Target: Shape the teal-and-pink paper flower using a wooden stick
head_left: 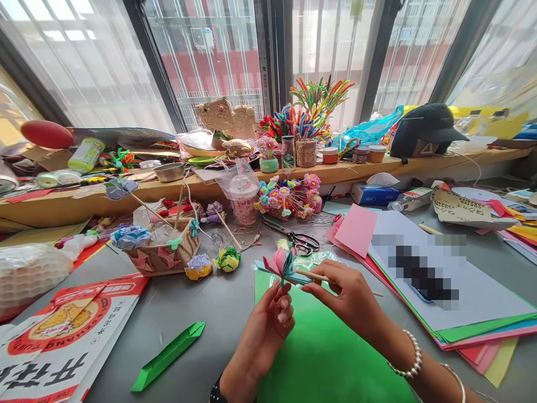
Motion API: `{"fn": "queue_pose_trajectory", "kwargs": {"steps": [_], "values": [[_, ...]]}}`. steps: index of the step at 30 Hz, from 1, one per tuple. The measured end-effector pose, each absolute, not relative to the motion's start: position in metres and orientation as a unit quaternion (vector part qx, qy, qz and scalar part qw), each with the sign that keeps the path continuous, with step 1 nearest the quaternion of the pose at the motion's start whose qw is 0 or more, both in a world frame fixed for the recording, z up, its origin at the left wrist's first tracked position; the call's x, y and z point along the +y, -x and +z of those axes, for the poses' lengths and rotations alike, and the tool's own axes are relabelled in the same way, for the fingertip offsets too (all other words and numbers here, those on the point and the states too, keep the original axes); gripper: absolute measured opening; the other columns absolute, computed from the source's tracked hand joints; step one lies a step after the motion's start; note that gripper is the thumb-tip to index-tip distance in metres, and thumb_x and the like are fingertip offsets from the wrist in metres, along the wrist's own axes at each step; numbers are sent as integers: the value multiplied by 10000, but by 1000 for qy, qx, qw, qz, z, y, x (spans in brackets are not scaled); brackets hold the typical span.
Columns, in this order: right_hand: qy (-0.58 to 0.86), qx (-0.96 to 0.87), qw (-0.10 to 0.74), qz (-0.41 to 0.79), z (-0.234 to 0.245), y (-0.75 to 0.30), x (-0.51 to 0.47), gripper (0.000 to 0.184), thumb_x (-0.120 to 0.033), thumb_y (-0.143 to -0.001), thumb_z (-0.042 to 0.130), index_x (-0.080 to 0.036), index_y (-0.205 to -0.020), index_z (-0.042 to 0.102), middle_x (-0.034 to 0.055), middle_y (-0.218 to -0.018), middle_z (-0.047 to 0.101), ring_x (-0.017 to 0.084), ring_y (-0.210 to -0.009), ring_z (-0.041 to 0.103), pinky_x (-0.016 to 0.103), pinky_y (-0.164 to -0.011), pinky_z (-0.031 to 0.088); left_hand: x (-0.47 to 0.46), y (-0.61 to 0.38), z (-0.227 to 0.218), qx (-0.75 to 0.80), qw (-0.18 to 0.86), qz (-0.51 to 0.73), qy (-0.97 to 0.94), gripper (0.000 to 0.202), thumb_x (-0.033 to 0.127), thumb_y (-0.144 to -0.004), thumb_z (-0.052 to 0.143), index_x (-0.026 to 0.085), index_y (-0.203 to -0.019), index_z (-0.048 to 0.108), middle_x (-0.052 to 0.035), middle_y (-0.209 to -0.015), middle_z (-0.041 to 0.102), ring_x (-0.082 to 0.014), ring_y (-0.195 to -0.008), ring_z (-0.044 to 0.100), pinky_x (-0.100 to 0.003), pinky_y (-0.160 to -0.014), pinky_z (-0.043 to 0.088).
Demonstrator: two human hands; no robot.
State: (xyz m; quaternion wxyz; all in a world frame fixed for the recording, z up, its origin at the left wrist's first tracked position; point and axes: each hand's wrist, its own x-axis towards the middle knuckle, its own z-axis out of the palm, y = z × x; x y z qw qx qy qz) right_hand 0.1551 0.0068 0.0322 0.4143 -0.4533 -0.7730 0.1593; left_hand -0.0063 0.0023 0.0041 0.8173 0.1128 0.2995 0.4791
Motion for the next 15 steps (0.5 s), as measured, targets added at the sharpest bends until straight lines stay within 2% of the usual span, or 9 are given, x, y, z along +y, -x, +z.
{"fn": "queue_pose_trajectory", "kwargs": {"steps": [3,5,8,9,12,15], "values": [[455,-770,424,143,35,-158,7,114,-273,-802,591,-170,-776,631,3,-661,583,120,-551,498,210,-464,357,4,6,2,402,742,493,-211,160,258,-771,576,117,-845,558,23,-624,552,-43,-417,454,-167,-414,344],[460,-767,429,127,36,-161,7,123,-280,-808,579,-170,-803,635,12,-681,599,123,-553,511,212,-466,368,5,7,0,466,630,543,-302,225,245,-728,615,159,-920,537,-25,-818,589,-105,-593,551,-201,-491,398],[470,-767,424,108,38,-164,8,125,-277,-813,566,-178,-835,639,25,-727,627,128,-559,527,215,-472,382,2,13,-2,519,337,639,-457,375,172,-700,638,232,-1036,484,-48,-1078,498,-168,-917,517,-241,-686,422],[472,-768,420,105,38,-165,8,120,-269,-814,565,-179,-843,639,27,-739,632,128,-560,530,217,-475,384,0,15,-2,521,219,647,-511,437,144,-703,635,262,-1087,461,-46,-1122,458,-171,-949,486,-254,-733,407],[470,-776,408,100,38,-166,8,99,-243,-806,577,-177,-849,637,26,-760,639,131,-577,546,223,-504,399,-7,23,-2,446,-92,602,-655,513,82,-675,666,328,-1105,531,-30,-1024,503,-192,-897,483,-275,-731,377],[452,-796,389,103,35,-163,8,88,-237,-806,579,-172,-834,630,26,-761,635,138,-615,570,228,-538,416,-11,23,-3,389,-238,487,-745,519,113,-676,695,316,-1134,562,-25,-907,604,-182,-776,476,-269,-747,345]]}}
